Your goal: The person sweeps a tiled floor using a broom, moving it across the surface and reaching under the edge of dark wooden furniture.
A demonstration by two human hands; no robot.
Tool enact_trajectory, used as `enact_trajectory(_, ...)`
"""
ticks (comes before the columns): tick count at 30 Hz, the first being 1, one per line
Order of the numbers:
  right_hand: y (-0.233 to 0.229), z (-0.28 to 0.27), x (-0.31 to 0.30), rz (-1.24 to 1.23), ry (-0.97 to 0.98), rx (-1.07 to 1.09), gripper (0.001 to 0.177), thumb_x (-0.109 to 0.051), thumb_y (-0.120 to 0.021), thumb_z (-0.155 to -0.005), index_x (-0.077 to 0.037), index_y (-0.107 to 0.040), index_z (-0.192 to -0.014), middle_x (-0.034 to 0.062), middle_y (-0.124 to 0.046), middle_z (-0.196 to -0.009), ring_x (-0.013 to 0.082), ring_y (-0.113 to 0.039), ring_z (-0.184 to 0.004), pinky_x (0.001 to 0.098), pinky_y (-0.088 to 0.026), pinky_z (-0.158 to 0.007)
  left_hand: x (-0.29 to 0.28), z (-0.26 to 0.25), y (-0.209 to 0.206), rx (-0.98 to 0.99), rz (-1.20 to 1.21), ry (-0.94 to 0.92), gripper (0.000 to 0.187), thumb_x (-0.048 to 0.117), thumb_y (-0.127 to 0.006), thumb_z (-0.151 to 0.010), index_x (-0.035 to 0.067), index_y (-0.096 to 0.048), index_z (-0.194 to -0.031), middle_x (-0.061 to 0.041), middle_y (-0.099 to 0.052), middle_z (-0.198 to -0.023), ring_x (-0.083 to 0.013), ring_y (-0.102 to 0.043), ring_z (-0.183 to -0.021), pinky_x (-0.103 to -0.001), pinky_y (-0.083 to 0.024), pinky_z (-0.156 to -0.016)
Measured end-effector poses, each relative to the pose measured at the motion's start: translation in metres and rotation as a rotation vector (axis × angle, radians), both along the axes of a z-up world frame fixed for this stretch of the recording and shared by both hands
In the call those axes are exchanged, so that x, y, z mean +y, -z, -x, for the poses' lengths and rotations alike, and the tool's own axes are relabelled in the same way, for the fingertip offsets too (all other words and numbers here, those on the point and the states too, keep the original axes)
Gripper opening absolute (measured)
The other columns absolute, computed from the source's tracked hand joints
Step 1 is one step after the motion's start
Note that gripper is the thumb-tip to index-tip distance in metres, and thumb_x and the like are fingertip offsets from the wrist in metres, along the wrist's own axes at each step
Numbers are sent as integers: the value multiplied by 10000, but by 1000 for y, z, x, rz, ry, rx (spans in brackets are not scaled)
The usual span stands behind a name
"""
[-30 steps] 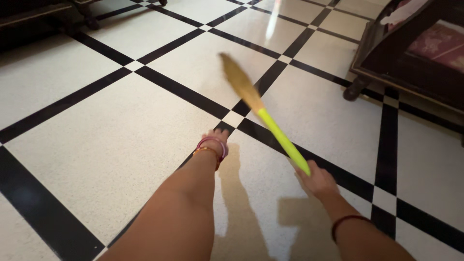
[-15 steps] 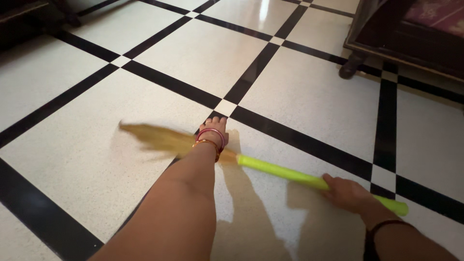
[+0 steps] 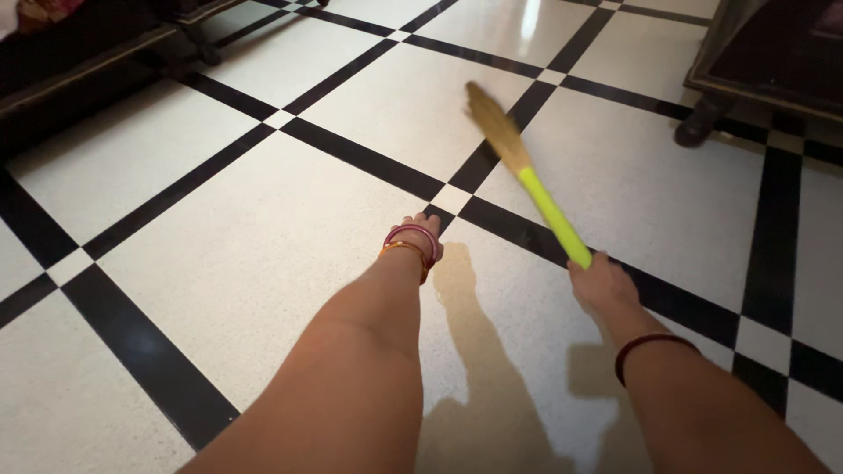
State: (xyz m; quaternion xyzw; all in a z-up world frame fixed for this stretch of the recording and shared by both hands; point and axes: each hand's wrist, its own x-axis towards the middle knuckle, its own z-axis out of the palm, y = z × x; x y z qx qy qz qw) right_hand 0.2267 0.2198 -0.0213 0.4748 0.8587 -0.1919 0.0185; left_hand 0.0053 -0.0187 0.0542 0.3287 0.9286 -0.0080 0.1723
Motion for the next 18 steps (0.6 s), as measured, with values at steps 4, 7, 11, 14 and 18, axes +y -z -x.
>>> enact_trajectory(4,-40,9,-21,-46,-27,-11,606,-536,-509,-1015,-15,-568,-1318,285,-687,-1224,437,-649,-1178,521,-511,-1010,-5,2,8,19,-11,16,474,262,-617,-966,136,-506,-1410,-118,-477,-1501,-319,-458,-1405,-507,-425,-1120)
enact_trajectory(7,-71,8,-46,-62,-157,-92,596,-534,-487,-1016,-47,-551,-1354,264,-713,-1186,409,-677,-1143,508,-525,-999,3,11,9,90,-71,31,455,248,-602,-975,138,-514,-1407,-114,-479,-1497,-313,-453,-1408,-513,-416,-1118)
enact_trajectory(11,-95,21,-79,-76,-424,-241,675,-550,-442,-996,-107,-394,-1504,218,-732,-1137,366,-690,-1108,488,-520,-994,19,20,0,100,-173,63,442,288,-610,-991,126,-534,-1395,-129,-498,-1483,-334,-450,-1415,-514,-414,-1121)
enact_trajectory(14,-93,42,-116,-134,-603,-214,705,-602,-447,-973,-117,-408,-1482,208,-706,-1104,380,-680,-1077,499,-530,-940,28,23,-9,109,-170,110,498,195,-646,-939,130,-517,-1415,-125,-470,-1505,-327,-433,-1424,-526,-408,-1113)
enact_trajectory(18,-82,69,-157,-156,-767,-184,573,-565,-448,-998,-90,-528,-1307,211,-733,-1034,400,-682,-1045,523,-522,-916,35,27,-15,46,-163,114,588,230,-698,-906,138,-472,-1441,-129,-426,-1522,-340,-396,-1432,-514,-381,-1129)
